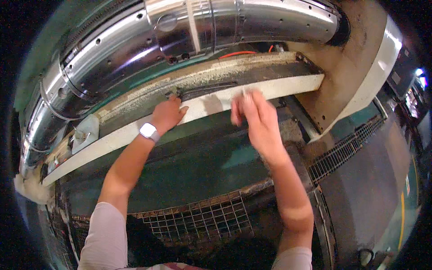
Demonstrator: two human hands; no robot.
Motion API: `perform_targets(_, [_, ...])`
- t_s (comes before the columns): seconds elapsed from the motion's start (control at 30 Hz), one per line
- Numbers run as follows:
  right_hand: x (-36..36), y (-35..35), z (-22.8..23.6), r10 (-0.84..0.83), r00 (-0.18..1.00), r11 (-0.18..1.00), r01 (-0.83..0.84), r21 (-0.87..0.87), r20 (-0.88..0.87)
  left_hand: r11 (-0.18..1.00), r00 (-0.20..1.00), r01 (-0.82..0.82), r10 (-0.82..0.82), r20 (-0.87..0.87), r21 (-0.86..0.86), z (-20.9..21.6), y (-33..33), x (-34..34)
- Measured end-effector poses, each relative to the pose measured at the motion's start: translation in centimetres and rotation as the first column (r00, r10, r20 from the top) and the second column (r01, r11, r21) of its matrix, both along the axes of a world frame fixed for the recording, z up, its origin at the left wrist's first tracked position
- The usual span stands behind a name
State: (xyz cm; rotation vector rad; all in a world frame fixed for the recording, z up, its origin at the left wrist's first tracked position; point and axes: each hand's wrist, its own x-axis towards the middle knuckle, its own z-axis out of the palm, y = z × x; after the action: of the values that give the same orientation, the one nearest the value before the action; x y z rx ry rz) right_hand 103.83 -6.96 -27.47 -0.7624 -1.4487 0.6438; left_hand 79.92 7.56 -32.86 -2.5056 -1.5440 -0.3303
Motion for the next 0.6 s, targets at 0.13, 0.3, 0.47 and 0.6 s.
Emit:
perform_targets(0.13, [-4.5, 3.9, 5.3, -0.079, 0.996, 0.961, 0.067, 0.267, 0.035, 0.984, 0.989, 0.145, -0.147, 0.013, 0.1, -0.4, -0.5, -4.5])
perform_targets(0.3, [-7.0, 8.5, 6.0, -0.261, 0.949, 0.936, 0.204, 0.286, 0.176, 0.99, 1.0, -0.014, 0.012, 0.013, 0.139, -1.2, -1.7, -15.7])
perform_targets(0.47, [-7.4, 10.1, 6.0, -0.332, 0.931, 0.917, 0.282, 0.281, 0.15, 0.989, 0.993, -0.106, 0.1, 0.06, 0.105, -3.6, -1.3, -24.0])
perform_targets(0.6, [-7.6, 10.5, 6.1, -0.32, 0.938, 0.926, 0.281, 0.253, 0.13, 0.977, 0.973, -0.189, 0.173, 0.153, 0.099, -3.8, -1.6, -23.5])
